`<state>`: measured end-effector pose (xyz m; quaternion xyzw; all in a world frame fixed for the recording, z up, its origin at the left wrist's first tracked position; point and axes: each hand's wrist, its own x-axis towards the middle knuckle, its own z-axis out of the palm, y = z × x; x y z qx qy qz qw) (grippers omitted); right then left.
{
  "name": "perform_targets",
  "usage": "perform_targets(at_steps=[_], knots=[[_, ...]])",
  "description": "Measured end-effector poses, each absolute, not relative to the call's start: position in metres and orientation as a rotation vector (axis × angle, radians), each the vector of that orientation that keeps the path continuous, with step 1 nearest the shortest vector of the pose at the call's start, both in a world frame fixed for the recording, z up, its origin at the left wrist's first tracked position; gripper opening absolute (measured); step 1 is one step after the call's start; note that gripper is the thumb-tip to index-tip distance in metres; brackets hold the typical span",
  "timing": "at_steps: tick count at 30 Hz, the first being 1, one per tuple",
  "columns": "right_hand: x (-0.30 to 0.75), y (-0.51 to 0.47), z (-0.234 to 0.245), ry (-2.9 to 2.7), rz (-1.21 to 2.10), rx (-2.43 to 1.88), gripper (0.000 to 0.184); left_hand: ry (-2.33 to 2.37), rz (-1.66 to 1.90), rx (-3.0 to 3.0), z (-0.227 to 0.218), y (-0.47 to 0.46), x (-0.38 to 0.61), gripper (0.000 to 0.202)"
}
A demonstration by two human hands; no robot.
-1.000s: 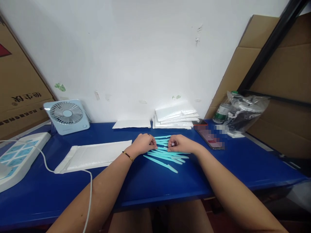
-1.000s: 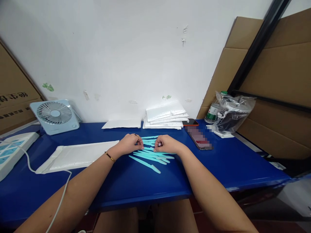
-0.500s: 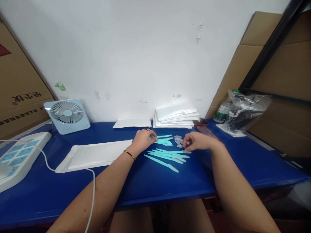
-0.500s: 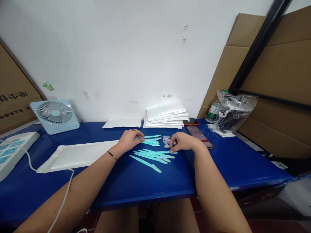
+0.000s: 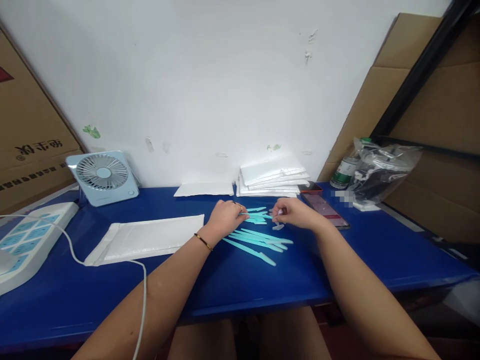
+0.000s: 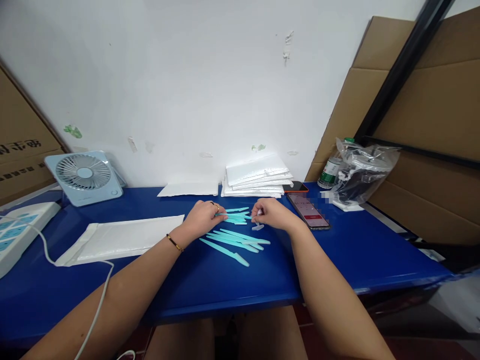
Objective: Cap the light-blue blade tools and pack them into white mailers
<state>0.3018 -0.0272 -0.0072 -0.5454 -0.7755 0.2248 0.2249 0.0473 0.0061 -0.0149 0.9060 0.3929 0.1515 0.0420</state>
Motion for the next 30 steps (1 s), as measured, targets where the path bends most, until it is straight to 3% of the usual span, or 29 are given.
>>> perform_targets(at_steps=[4,10,17,22,30], knots=[[0.308,-0.026,-0.006,-2.063,0.445,-1.646,0.022,1.329,0.481,2.701,-0.015,0.014,0.036,0.023],[0.302,-0.04,0.008,-2.213,0.759,-1.548,0.018,1.07,0.418,2.704,-0.008,0.002,0.041,0.022],[0.306,-0.045,0.018,-2.271,0.737,-1.595,0.024,1.052,0.157,2.654,-0.01,-0.01,0.055,0.015],[0.31,-0.046,0.021,-2.313,0.94,-1.548,0.038,1.144,0.272,2.68,-0.009,-0.006,0.051,0.02],[0.304,-0.042,0.014,-2.222,0.881,-1.518,0.026,1.226,0.46,2.665,-0.006,0.004,0.043,0.02]])
